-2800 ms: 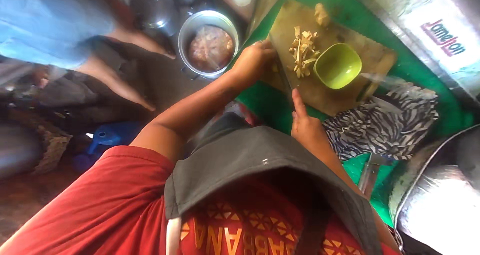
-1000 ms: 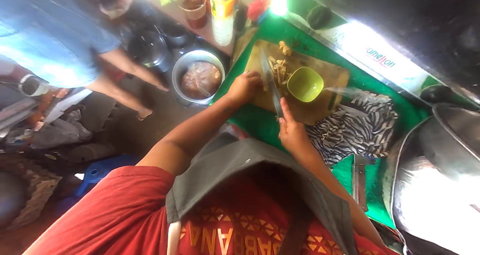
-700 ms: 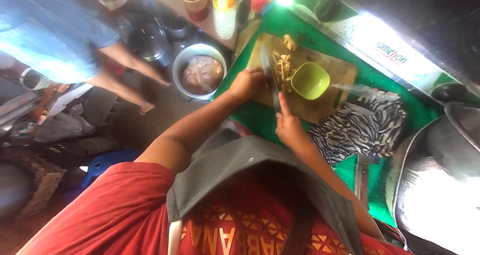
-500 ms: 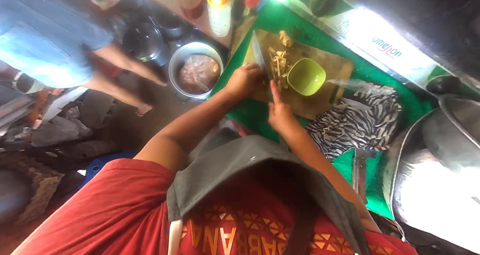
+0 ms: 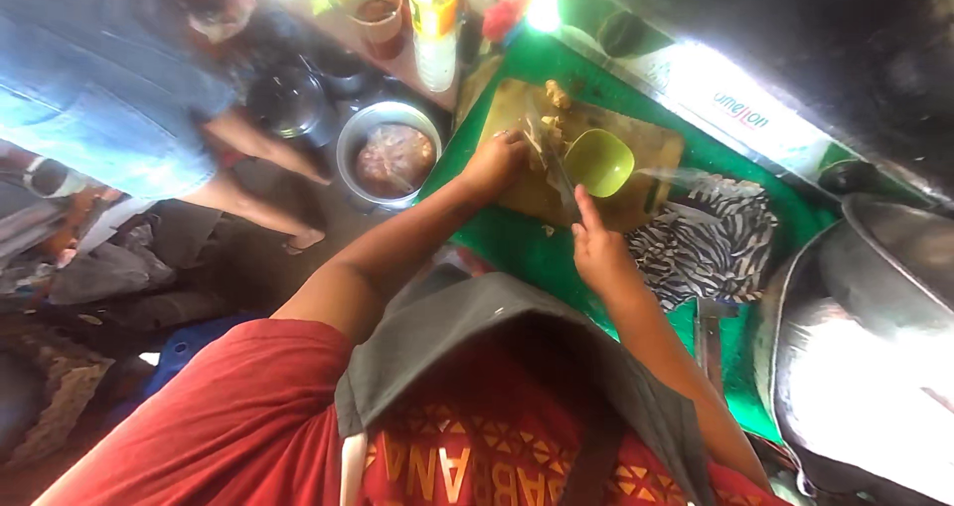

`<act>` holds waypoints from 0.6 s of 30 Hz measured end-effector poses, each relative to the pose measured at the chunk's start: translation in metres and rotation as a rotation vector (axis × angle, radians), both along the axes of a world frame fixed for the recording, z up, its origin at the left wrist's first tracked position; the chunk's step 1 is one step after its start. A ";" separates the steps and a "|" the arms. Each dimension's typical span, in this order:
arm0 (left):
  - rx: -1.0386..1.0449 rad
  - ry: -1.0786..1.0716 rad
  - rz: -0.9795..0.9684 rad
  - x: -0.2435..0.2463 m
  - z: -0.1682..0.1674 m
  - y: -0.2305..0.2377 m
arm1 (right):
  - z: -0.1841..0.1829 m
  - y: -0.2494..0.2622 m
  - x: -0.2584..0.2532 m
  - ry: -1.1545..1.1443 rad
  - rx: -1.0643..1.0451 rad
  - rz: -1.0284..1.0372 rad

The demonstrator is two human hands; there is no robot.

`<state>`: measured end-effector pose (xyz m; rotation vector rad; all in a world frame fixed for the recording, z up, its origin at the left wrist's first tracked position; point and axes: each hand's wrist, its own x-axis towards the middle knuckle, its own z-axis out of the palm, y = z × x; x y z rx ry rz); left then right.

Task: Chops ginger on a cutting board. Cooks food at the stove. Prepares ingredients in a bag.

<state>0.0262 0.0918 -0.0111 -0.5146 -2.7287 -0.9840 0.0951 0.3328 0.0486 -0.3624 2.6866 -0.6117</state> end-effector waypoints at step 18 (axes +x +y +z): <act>-0.288 -0.098 -0.558 0.075 0.012 0.046 | -0.002 0.034 0.028 -0.006 -0.101 -0.044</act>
